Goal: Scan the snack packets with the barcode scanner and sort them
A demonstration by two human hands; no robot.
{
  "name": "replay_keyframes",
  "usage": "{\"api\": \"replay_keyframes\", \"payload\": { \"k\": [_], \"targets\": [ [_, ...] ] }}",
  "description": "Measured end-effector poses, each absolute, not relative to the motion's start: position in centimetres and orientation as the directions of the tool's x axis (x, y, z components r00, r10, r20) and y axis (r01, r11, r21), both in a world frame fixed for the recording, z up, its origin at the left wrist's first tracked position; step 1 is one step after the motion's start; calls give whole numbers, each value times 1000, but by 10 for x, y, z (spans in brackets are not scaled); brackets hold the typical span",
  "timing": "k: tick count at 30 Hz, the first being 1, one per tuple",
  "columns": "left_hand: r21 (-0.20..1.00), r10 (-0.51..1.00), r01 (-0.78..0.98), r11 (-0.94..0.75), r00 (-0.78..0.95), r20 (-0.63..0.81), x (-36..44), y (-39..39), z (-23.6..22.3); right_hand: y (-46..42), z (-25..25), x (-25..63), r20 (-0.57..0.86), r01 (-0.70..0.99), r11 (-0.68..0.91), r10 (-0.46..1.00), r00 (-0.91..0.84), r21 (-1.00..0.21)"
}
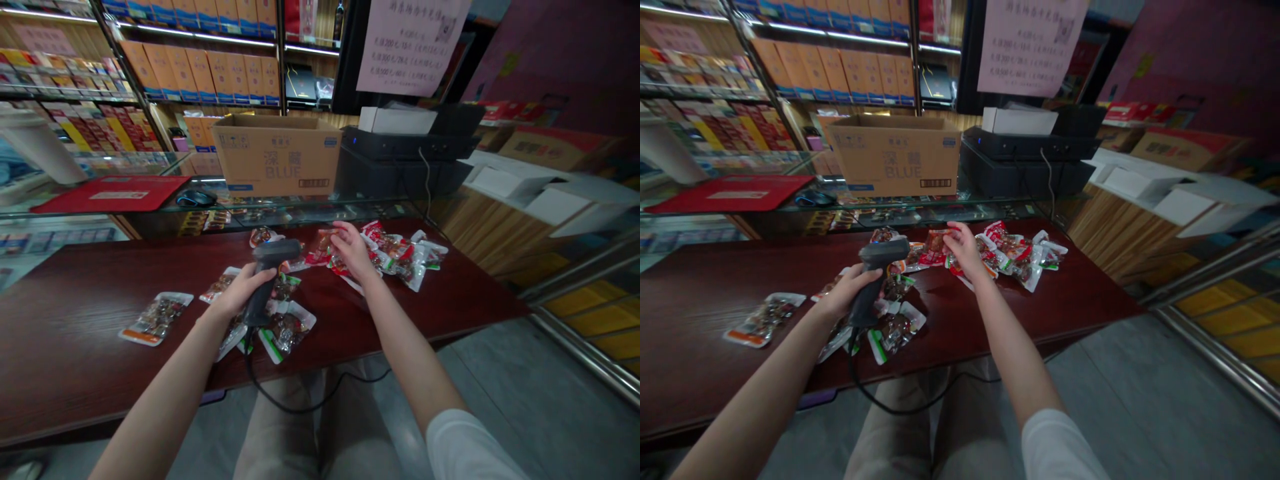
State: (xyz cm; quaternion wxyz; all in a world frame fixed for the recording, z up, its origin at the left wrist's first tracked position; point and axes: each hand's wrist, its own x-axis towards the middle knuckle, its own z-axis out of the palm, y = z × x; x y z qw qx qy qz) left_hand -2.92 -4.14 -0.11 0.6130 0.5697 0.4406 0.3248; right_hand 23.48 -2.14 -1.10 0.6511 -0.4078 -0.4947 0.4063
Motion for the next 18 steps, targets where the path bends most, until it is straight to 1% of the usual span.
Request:
{"api": "replay_keyframes", "payload": {
  "k": [7,10,18],
  "targets": [
    [983,906,105,148,385,-177,-28,-42,1,-21,-12,240,374,-15,384,907,196,-923],
    [982,914,110,156,360,-186,-26,-43,3,-21,-11,241,400,-6,410,893,206,-912],
    [987,928,75,142,336,-159,-23,-45,2,-23,-12,239,443,98,433,884,147,-896]
  ]
}}
